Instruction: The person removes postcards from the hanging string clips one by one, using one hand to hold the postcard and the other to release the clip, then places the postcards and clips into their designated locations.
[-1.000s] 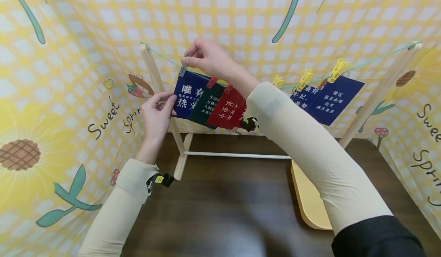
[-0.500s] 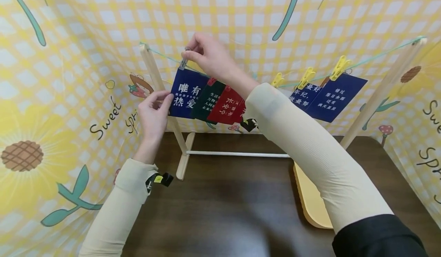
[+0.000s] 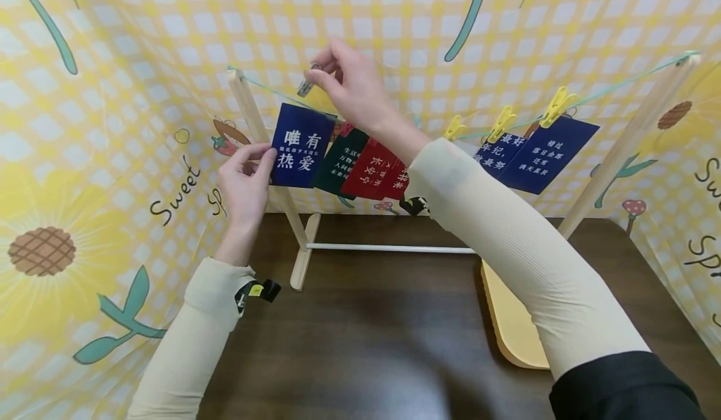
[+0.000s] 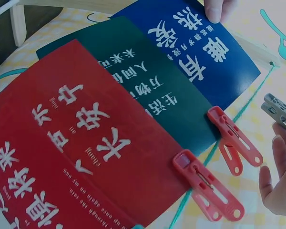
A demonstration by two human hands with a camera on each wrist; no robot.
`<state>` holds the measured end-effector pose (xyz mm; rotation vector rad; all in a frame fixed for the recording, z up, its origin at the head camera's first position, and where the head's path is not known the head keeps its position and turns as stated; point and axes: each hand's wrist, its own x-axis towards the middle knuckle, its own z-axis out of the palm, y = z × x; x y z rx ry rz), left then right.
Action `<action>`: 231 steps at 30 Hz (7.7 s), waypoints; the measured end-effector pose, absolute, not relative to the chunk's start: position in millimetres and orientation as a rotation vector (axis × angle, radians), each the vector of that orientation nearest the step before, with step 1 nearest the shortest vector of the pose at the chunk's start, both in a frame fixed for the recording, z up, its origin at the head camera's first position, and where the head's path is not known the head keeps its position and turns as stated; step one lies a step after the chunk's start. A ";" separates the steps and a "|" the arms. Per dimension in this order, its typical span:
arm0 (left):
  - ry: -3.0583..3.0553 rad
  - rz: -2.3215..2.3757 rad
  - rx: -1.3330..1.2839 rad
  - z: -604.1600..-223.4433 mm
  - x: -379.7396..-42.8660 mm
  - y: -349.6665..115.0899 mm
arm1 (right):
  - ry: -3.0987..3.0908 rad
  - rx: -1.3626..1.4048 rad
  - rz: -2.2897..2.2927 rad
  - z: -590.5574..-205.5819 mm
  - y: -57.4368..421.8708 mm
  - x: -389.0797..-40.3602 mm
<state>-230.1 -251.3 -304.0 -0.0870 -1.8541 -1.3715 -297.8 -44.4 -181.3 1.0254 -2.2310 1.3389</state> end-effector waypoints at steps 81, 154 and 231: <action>-2.074 -2.199 -0.112 -414.7 -152.4 -163.5 | -2.538 0.700 0.945 -392.5 151.5 -195.1; -2.823 -1.862 -0.096 -544.5 -121.1 -122.5 | -3.066 0.445 0.752 -492.9 249.6 -148.9; -2.997 -1.732 -0.343 -539.7 -119.0 -129.2 | -3.180 0.548 0.329 -496.9 244.3 -143.8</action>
